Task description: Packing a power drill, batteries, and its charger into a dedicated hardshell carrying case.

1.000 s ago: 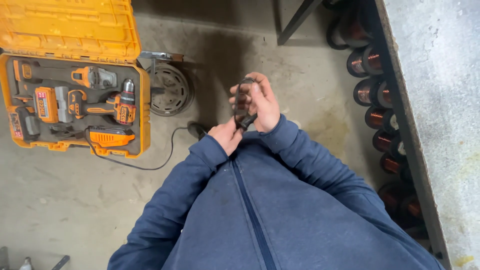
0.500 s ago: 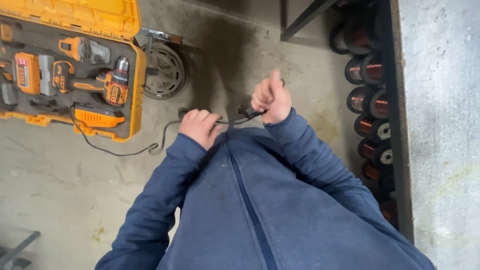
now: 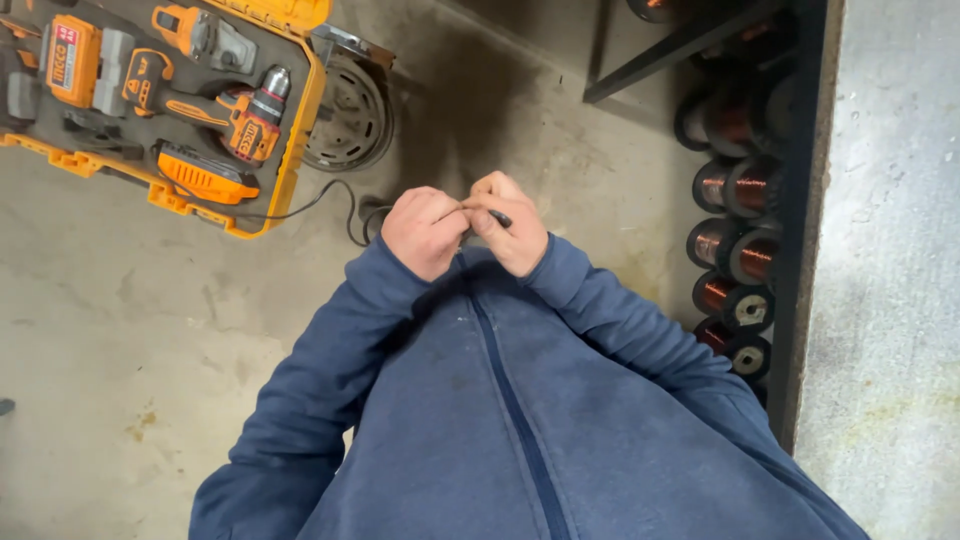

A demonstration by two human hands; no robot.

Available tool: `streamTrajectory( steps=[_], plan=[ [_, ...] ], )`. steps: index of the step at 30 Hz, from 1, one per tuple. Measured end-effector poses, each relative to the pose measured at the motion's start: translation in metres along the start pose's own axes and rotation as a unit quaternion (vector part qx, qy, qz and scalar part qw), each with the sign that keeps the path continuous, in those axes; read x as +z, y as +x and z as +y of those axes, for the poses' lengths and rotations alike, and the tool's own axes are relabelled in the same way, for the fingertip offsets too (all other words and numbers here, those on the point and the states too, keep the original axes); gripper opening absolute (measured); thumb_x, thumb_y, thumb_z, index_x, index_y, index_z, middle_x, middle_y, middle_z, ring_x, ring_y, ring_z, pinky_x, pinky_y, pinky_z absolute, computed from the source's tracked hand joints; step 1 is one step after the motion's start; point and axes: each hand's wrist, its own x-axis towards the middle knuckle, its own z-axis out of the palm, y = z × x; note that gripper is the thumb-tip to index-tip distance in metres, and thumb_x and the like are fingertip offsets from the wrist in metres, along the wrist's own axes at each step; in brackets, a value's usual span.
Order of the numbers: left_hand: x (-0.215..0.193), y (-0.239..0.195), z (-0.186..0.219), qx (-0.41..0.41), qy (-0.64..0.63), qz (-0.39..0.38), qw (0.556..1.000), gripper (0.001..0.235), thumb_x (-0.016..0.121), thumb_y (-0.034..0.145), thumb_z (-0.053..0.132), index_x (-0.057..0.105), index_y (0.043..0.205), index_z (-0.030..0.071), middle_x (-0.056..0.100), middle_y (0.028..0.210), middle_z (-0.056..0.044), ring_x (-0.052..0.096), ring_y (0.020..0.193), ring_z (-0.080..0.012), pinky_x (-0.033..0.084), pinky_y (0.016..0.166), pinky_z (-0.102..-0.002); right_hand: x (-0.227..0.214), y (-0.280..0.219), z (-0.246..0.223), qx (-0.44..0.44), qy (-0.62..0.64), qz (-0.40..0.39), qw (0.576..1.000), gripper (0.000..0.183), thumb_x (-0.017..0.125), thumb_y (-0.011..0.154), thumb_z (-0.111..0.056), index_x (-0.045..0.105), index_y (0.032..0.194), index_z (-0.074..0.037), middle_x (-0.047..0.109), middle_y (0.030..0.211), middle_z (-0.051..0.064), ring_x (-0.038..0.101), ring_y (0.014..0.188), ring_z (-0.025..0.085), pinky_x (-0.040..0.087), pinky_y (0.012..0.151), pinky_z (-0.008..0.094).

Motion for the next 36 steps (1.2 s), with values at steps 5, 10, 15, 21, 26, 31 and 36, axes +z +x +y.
streamTrajectory(
  steps=[5,10,15,21,26,31,36],
  plan=[
    [-0.002,0.003,0.007,-0.145,-0.165,0.002,0.976,0.027,0.079,0.084,0.008,0.068,0.109,0.007,0.068,0.100,-0.009,0.068,0.095,-0.0275,0.055,0.085,-0.037,0.002,0.006,-0.003,-0.241,-0.139,0.038,0.960,0.049,0.043,0.108,-0.045,0.058,0.085,-0.005,0.065,0.099,0.015,0.060,0.092,0.033,0.045,0.086,0.043],
    [-0.021,0.026,0.003,-0.037,-0.106,0.047,0.993,0.043,0.080,0.078,0.017,0.066,0.117,0.006,0.070,0.115,-0.016,0.063,0.122,-0.0351,0.041,0.113,-0.052,0.023,-0.025,0.061,0.072,0.192,0.003,0.979,0.068,0.055,0.099,-0.069,0.058,0.086,-0.002,0.059,0.070,0.004,0.055,0.065,0.011,0.046,0.059,0.027],
    [-0.035,0.010,0.000,-0.191,0.028,-0.025,0.981,0.036,0.076,0.090,0.027,0.068,0.120,0.008,0.071,0.115,-0.015,0.063,0.112,-0.0364,0.044,0.105,-0.047,0.029,-0.022,0.062,0.076,0.197,0.017,0.977,0.063,0.062,0.098,-0.065,0.055,0.082,-0.004,0.056,0.070,0.001,0.048,0.065,0.007,0.038,0.058,0.024],
    [-0.016,-0.024,0.004,-0.325,-0.250,0.020,0.912,0.047,0.053,0.105,0.026,0.048,0.145,0.002,0.060,0.139,-0.019,0.060,0.133,-0.0315,0.045,0.113,-0.035,0.051,0.019,0.025,0.072,0.239,0.020,0.968,0.040,0.062,0.105,-0.042,0.060,0.103,-0.002,0.064,0.086,0.003,0.059,0.074,0.011,0.050,0.069,0.025],
    [-0.026,-0.046,-0.005,-0.257,-0.353,0.032,0.899,0.081,0.054,0.106,0.030,0.009,0.164,-0.005,0.034,0.166,-0.027,0.038,0.155,-0.0334,0.029,0.128,-0.037,0.094,0.046,0.013,0.036,0.200,0.090,0.975,0.031,0.057,0.110,-0.032,0.060,0.116,-0.002,0.065,0.095,0.005,0.061,0.086,0.012,0.054,0.081,0.028],
    [-0.049,-0.069,-0.022,-0.160,-0.252,0.073,0.952,0.099,0.065,0.100,0.034,0.000,0.164,-0.006,0.003,0.172,-0.031,0.005,0.163,-0.0377,0.014,0.133,-0.040,0.130,0.064,0.028,0.012,0.121,0.106,0.987,0.037,0.057,0.111,-0.037,0.065,0.113,-0.001,0.055,0.086,0.004,0.043,0.068,0.010,0.039,0.068,0.028],
    [-0.103,-0.098,-0.059,-0.204,-0.206,0.161,0.943,0.083,0.069,0.097,0.029,0.026,0.159,-0.005,0.033,0.166,-0.026,0.034,0.156,-0.0359,0.029,0.128,-0.040,0.154,0.107,-0.027,-0.011,0.292,0.156,0.944,0.039,0.052,0.108,-0.047,0.052,0.109,-0.008,0.063,0.089,0.008,0.058,0.078,0.018,0.053,0.075,0.036]
  ],
)
